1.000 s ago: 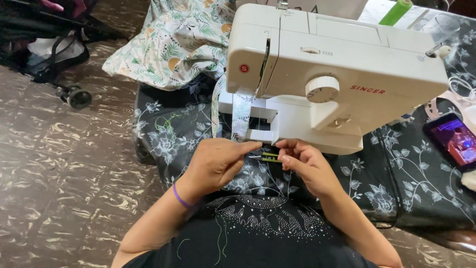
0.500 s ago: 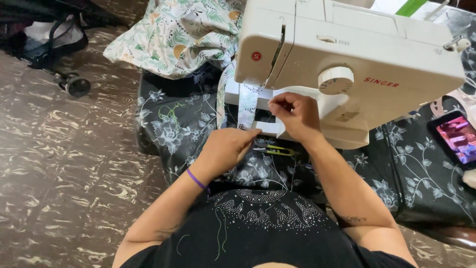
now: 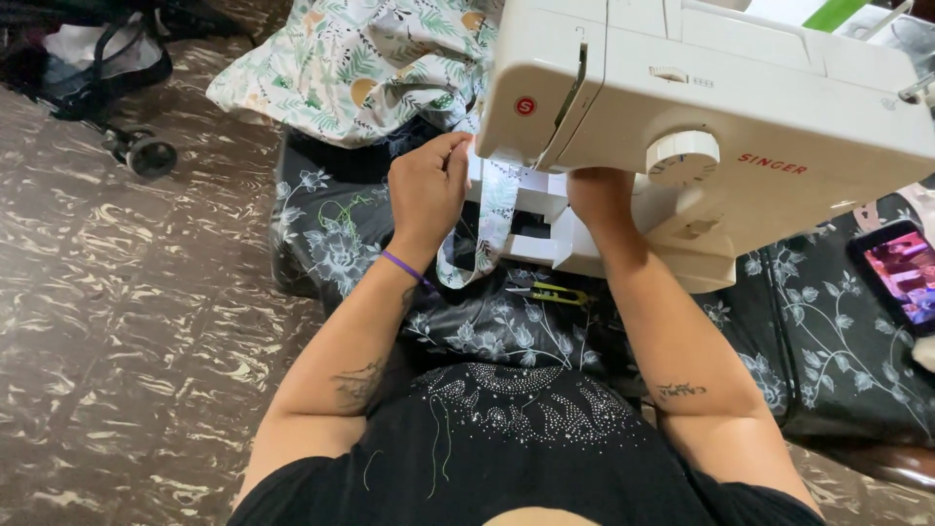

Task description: A person prepares a sewing machine by trimming thread and then sews a piece of patterned fabric.

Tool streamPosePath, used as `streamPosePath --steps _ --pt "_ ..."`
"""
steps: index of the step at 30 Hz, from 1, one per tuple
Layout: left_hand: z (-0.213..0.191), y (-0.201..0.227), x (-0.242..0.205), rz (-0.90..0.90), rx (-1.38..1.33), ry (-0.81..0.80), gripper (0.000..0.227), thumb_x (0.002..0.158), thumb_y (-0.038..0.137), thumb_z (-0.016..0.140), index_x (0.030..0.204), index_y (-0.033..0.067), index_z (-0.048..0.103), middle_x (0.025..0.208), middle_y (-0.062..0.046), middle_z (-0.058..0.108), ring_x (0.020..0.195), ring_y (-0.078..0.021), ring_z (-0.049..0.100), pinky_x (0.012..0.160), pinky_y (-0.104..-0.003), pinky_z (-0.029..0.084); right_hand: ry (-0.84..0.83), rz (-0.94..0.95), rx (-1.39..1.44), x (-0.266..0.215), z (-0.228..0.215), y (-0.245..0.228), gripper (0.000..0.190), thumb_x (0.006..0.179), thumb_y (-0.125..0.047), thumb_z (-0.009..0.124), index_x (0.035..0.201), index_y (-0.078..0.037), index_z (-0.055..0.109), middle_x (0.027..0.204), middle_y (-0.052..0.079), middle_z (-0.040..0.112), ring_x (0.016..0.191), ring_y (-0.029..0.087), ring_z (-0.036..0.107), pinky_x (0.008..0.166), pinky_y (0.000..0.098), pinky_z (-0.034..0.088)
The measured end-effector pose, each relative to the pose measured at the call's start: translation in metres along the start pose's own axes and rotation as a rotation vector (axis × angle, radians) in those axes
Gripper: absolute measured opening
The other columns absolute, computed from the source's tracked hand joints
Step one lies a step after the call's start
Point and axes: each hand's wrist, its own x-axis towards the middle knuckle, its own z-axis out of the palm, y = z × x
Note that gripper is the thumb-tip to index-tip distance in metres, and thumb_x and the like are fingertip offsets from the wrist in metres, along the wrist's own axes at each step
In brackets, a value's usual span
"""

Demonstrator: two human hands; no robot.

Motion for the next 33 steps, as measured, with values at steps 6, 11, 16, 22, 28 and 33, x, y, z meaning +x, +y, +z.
streamPosePath --steps 6,11,16,22,28,33 --pt "-0.004 -0.003 -0.010 0.023 -0.121 0.022 0.026 0.109 0.025 0.060 0.113 0.0124 0.083 0.060 -0.001 0.071 0.065 -0.0222 0.074 0.066 -0.031 0.058 0.044 -0.076 0.022 -0.003 0.000 -0.003 0.032 0.094 -0.014 0.072 0.066 -0.014 0.058 0.056 0.002 0.053 0.052 0.024 0.054 0.067 0.0400 0.050" --pt "-0.005 -0.017 -0.037 0.121 -0.006 -0.089 0.023 0.109 0.032 0.062 0.114 0.0238 0.082 0.071 -0.003 0.075 0.075 -0.0287 0.076 0.072 -0.035 0.061 0.072 -0.127 0.039 -0.009 0.002 -0.004 0.034 0.094 -0.012 0.071 0.064 -0.016 0.055 0.055 0.002 0.052 0.051 0.024 0.053 0.071 0.0407 0.049" --pt "-0.006 -0.013 -0.040 0.062 -0.002 -0.122 0.025 0.104 0.034 0.063 0.105 0.0198 0.083 0.069 -0.011 0.070 0.075 -0.0374 0.073 0.070 -0.044 0.060 0.010 -0.208 -0.130 -0.013 0.001 -0.019 0.054 0.105 -0.030 0.073 0.055 -0.021 0.053 0.043 -0.003 0.043 0.042 0.025 0.052 0.062 0.0379 0.044" --pt "0.009 -0.029 -0.024 -0.136 -0.220 0.034 0.021 0.100 0.025 0.069 0.107 0.0139 0.085 0.050 0.002 0.065 0.054 -0.0127 0.065 0.060 -0.028 0.055 0.172 -0.305 -0.146 0.003 0.004 -0.027 0.030 0.086 -0.007 0.068 0.058 -0.012 0.057 0.048 0.005 0.044 0.044 0.035 0.050 0.054 0.0388 0.045" --pt "0.010 -0.012 -0.015 -0.070 -0.249 0.133 0.023 0.102 0.017 0.066 0.107 0.0042 0.084 0.050 -0.005 0.063 0.053 -0.0141 0.064 0.056 -0.029 0.051 0.166 -0.307 -0.121 -0.003 -0.001 -0.032 0.026 0.091 -0.008 0.069 0.066 -0.009 0.062 0.054 0.009 0.052 0.052 0.038 0.057 0.057 0.0427 0.048" --pt "0.003 -0.003 -0.023 0.025 -0.302 0.118 0.019 0.104 0.016 0.067 0.106 0.0090 0.085 0.049 -0.002 0.063 0.052 -0.0130 0.063 0.058 -0.027 0.051 0.149 -0.308 -0.099 -0.010 -0.001 -0.036 0.024 0.095 -0.009 0.070 0.071 -0.007 0.067 0.057 0.012 0.057 0.057 0.040 0.062 0.059 0.0457 0.051"
